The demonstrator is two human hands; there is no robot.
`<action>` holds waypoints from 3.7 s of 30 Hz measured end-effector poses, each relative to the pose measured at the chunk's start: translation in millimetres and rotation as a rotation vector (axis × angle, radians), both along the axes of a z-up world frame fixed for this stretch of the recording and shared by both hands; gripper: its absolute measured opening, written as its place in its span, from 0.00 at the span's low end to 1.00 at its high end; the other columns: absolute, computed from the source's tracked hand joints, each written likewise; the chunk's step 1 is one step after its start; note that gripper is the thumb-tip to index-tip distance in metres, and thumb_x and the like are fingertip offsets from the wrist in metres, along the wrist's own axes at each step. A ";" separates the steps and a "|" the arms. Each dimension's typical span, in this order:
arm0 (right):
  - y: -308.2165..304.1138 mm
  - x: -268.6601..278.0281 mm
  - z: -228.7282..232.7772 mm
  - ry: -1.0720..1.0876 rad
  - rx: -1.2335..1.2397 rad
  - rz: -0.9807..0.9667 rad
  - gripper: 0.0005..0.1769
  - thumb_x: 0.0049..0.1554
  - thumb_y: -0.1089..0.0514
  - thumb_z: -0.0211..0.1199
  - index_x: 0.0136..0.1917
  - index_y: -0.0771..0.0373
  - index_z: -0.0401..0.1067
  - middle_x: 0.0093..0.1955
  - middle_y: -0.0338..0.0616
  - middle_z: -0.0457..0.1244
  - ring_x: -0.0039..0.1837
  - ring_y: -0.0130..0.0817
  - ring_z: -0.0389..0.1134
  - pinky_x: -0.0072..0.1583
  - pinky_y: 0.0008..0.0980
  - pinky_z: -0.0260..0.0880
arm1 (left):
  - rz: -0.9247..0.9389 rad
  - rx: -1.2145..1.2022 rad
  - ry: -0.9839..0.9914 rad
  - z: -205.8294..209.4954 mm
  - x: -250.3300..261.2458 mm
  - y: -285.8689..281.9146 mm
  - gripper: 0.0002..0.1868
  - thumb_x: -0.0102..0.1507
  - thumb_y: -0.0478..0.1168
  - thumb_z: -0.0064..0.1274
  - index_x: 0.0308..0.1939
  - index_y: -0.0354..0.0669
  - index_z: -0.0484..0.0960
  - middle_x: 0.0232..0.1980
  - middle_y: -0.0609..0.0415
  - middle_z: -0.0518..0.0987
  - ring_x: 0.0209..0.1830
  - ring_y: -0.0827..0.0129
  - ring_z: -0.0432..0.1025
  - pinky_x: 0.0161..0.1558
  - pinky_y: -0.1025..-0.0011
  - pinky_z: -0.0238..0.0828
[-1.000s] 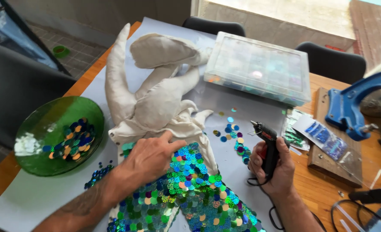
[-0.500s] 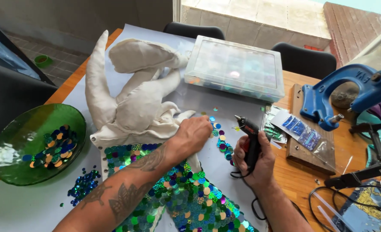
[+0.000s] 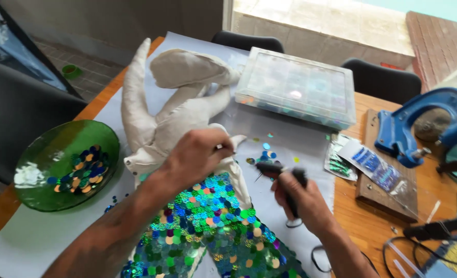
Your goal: Gluing colorful sequins onto a white fabric object using a hot glue gun
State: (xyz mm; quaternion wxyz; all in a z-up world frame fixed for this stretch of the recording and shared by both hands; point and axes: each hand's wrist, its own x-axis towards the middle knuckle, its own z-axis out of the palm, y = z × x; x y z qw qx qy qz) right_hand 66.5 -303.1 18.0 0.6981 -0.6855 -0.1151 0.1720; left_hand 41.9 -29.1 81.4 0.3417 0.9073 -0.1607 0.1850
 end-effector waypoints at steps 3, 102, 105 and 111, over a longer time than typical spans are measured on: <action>28.6 -8.9 31.5 -0.038 -0.262 0.118 0.26 0.62 0.48 0.61 0.29 0.68 0.77 0.19 0.52 0.61 0.15 0.38 0.59 0.22 0.32 0.59 | 0.068 -0.032 -0.018 -9.3 -29.0 22.8 0.05 0.58 0.33 0.62 0.34 0.50 0.85 0.32 0.51 0.85 0.38 0.54 0.82 0.39 0.58 0.78; -36.9 31.7 -54.1 0.116 0.753 0.063 0.36 0.71 0.34 0.38 0.44 0.69 0.67 0.26 0.45 0.50 0.17 0.33 0.51 0.25 0.32 0.52 | -0.037 0.242 0.369 -19.9 -16.1 -54.6 0.17 0.58 0.41 0.47 0.46 0.55 0.87 0.44 0.48 0.79 0.44 0.38 0.78 0.46 0.46 0.79; -41.4 32.7 -54.3 0.098 0.776 0.012 0.35 0.70 0.35 0.40 0.46 0.69 0.69 0.27 0.45 0.51 0.18 0.33 0.53 0.25 0.31 0.51 | -0.160 0.242 0.272 -74.3 31.7 -89.5 0.10 0.60 0.40 0.53 0.39 0.60 0.89 0.45 0.53 0.80 0.45 0.43 0.79 0.46 0.52 0.81; -48.8 36.7 -47.8 0.094 0.772 -0.059 0.36 0.70 0.34 0.39 0.44 0.68 0.69 0.26 0.44 0.50 0.18 0.34 0.53 0.26 0.30 0.49 | -0.248 0.535 0.266 -89.4 60.8 -134.5 0.11 0.58 0.38 0.61 0.42 0.59 0.90 0.40 0.58 0.79 0.42 0.63 0.78 0.41 0.64 0.81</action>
